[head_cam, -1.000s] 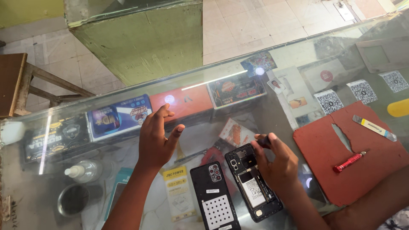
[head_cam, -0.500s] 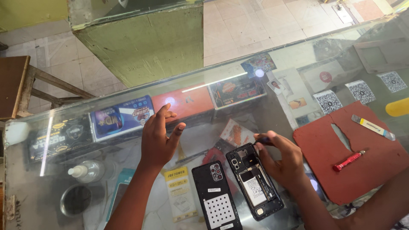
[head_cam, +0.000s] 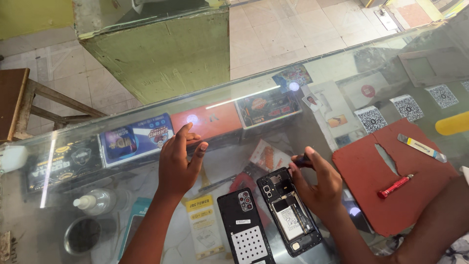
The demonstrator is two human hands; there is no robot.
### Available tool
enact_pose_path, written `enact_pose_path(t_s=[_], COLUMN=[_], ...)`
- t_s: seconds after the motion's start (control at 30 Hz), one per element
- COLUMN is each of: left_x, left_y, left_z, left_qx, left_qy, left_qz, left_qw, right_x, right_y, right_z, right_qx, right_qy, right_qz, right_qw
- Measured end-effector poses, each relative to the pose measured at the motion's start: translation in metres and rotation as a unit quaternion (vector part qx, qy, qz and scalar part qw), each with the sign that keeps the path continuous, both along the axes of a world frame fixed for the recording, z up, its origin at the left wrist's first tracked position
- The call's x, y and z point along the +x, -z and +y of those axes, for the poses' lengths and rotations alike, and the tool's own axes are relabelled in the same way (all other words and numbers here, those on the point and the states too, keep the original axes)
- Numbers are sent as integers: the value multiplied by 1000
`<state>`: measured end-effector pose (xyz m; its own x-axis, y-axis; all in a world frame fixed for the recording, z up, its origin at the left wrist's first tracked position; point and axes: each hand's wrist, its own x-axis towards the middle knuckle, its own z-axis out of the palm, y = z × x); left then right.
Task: The person uses a screwdriver to remove screws from the internal frame of a disassembled smartphone. They then use a prying tool to lift and disconnect a small ribbon cable near the top of the device.
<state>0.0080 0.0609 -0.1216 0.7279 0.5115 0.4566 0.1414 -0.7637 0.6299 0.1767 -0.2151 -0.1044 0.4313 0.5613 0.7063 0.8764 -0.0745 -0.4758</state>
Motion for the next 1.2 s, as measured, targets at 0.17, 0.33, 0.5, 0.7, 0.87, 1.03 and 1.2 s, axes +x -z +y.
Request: enact_pose_path(t_s=[0.17, 0.33, 0.5, 0.7, 0.87, 1.03, 1.2], left_x=[0, 1, -4, -1, -3, -23, -28], left_y=[-1, -10, 11, -6, -54, -22, 19], left_z=[1, 1, 1, 4, -78, -187, -223], left_qx=[3, 2, 8, 43, 139, 205, 266], left_qy=[-2, -2, -6, -2, 191, 293, 222], left_qz=[-3, -3, -5, -14, 11, 3, 44], left_qw=[1000, 1000, 1000, 999, 972, 934, 937], right_x=[-4, -1, -2, -12, -8, -9, -11], right_y=[1, 10, 12, -1, -12, -10, -4], right_z=[1, 1, -2, 1, 3, -4, -10], right_qx=[-19, 55, 4, 12, 11, -17, 21], right_qy=[23, 12, 22, -53, -28, 14, -53], right_qz=[-90, -41, -48, 26, -9, -70, 11], right_qw=[995, 998, 999, 998, 999, 997, 998])
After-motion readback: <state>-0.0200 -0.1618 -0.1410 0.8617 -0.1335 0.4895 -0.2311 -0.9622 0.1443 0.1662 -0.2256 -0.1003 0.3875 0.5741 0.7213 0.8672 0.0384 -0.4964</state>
